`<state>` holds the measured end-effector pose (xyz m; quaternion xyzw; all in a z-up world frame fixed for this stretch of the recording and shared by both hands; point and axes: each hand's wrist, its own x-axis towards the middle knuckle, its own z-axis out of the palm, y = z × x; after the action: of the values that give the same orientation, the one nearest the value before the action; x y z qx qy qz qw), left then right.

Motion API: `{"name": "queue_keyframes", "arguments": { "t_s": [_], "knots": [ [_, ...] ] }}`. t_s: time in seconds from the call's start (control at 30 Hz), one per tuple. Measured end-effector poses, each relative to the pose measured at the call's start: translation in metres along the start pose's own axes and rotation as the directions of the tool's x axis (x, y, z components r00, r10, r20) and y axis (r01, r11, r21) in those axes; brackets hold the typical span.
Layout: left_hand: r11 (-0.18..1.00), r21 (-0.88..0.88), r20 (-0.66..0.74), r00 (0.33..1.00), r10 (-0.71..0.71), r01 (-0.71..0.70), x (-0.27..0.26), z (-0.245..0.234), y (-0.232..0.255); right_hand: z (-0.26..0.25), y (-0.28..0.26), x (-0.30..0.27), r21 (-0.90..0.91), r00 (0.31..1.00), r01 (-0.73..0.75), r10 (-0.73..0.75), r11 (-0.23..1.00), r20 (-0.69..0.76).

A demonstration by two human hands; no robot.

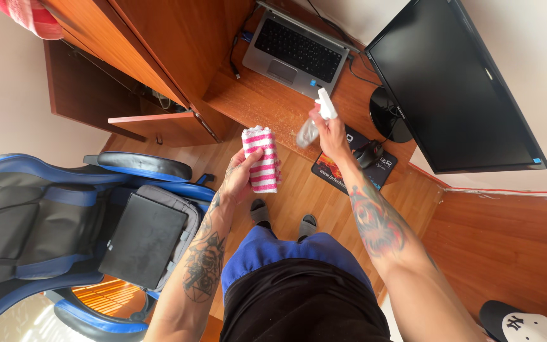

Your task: The person sprays a cleaning solution onto a cloth and wipes a computer mouse by hand.

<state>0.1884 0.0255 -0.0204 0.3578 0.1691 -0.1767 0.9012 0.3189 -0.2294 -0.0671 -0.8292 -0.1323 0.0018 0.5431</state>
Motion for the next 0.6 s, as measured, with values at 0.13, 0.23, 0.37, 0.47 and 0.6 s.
{"name": "queue_keyframes", "arguments": {
  "t_s": [0.13,0.23,0.37,0.47,0.6],
  "knots": [
    [0.995,-0.072,-0.062,0.996,0.064,-0.068,0.018,-0.007,-0.010,-0.014,-0.029,-0.025,0.108,0.999,0.046,-0.048,0.993,0.015],
    [0.987,-0.126,-0.166,0.983,0.073,-0.095,0.036,-0.007,-0.019,-0.017,-0.055,-0.046,0.222,0.999,-0.002,-0.006,0.975,0.035],
    [0.969,-0.180,-0.119,0.981,0.150,-0.170,0.051,0.007,-0.028,-0.006,-0.080,-0.060,0.341,0.984,-0.144,0.097,0.929,0.152],
    [0.968,-0.163,-0.096,0.980,0.175,-0.189,0.054,0.021,-0.033,-0.014,-0.084,-0.068,0.197,0.964,-0.146,0.094,0.969,0.249],
    [0.969,-0.148,-0.147,0.973,0.177,-0.199,0.047,0.038,-0.041,-0.026,-0.077,-0.070,0.164,0.923,-0.290,0.230,0.943,0.309]
  ]
}}
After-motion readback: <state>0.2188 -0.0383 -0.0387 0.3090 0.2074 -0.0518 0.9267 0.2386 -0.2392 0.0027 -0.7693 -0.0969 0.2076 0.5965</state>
